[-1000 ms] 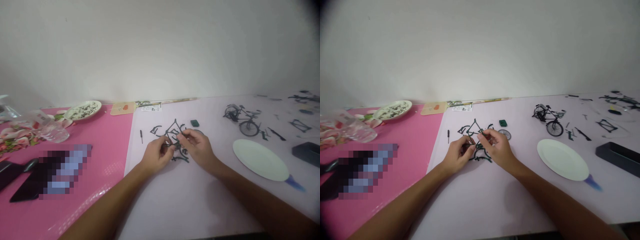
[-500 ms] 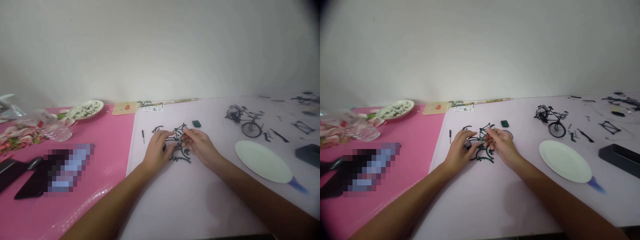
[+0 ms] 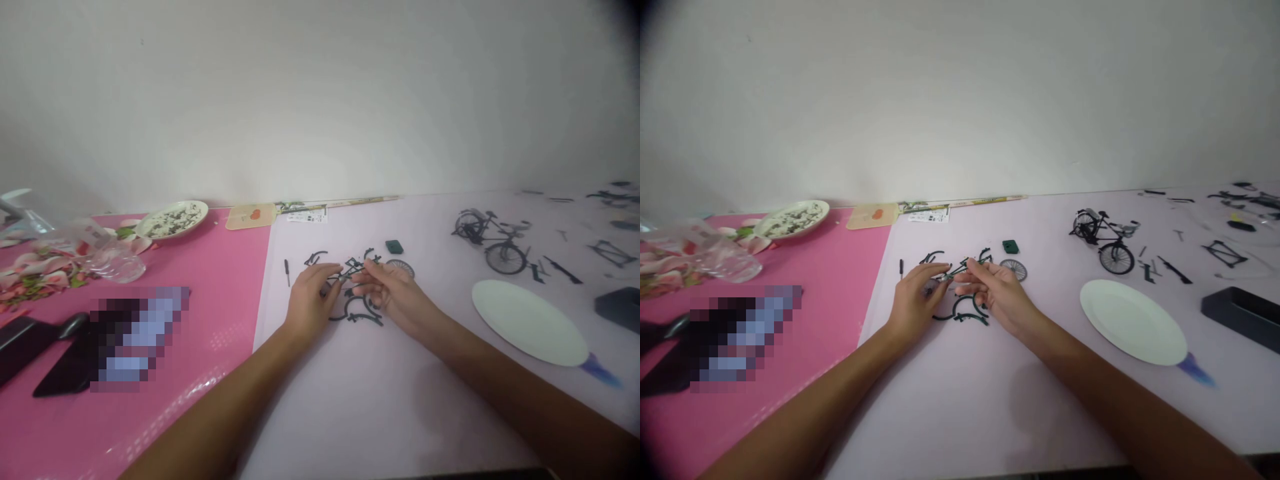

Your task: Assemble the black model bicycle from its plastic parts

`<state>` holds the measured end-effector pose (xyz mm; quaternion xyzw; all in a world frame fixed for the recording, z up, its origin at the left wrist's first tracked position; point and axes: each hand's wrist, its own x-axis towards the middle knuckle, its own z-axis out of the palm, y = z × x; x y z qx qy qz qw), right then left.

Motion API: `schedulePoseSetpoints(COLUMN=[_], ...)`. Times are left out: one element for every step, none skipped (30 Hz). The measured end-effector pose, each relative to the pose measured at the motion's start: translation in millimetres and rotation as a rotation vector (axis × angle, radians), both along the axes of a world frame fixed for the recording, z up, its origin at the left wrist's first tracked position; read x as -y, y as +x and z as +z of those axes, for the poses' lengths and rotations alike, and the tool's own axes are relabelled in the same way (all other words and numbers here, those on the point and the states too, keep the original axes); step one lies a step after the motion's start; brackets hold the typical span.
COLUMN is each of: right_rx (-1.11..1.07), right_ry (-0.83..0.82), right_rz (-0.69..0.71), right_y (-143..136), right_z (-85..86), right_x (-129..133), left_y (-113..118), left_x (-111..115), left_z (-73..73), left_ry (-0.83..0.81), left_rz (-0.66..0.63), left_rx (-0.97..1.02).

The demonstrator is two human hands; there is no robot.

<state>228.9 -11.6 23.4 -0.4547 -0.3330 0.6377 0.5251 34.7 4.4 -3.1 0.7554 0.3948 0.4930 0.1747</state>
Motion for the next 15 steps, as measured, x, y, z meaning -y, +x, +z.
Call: schedulePoseSetpoints(right_rx=[-0.021,-0.037,-0.048,-0.058,-0.070,-0.083,-0.098,-0.114,-0.129,-0.142,-0.151,-0.158,-0.161,-0.162,-0.161], right_ry=[-0.002,0.000,0.005,0.009,0.004,-0.011,-0.033,-0.059,-0.087,-0.112,-0.131,-0.144,-0.154,-0.158,-0.157], right_rz=[0.012,0.025,0.039,0.051,0.059,0.063,0.063,0.061,0.059,0.059,0.062,0.068,0.076,0.084,0.091], right_y=[-0.1,0.0,0.2,0.6,1.0,1.5,1.9,2.1,2.3,2.4,2.4,2.4,2.5,2.5,2.7], right_z=[0.2,0.6,1.2,2.0,3.0,4.0,5.1,6.2,7.1,7.9,8.4,8.7,8.8,8.8,8.8], right_x=[0.3,0.4,0.4,0.3,0.2,-0.1,-0.3,-0.7,-1.0,-1.2,-1.5,-1.6,-1.6,-1.6,-1.5], left_y=[0.1,0.2,0.2,0.2,0.2,0.2,0.2,0.2,0.2,0.3,0.3,0.4,0.4,0.5,0.5], left_x=[0.5,0.9,1.3,1.5,1.6,1.6,1.4,1.3,1.2,1.0,0.9,0.9,0.8,0.8,0.8], left_z=[0.0,0.0,-0.1,-0.2,-0.3,-0.4,-0.4,-0.3,-0.1,0.3,0.7,1.2,1.7,2.1,2.4], left_ry=[-0.042,-0.083,-0.118,-0.143,-0.158,-0.162,-0.158,-0.147,-0.132,-0.119,-0.108,-0.101,-0.099,-0.100,-0.103], left_rz=[-0.003,-0.002,0.001,0.005,0.005,0.003,0.001,-0.002,-0.004,-0.006,-0.008,-0.010,-0.012,-0.012,-0.011], left_rx=[0.018,0.032,0.042,0.048,0.053,0.058,0.062,0.063,0.060,0.054,0.046,0.039,0.035,0.036,0.039])
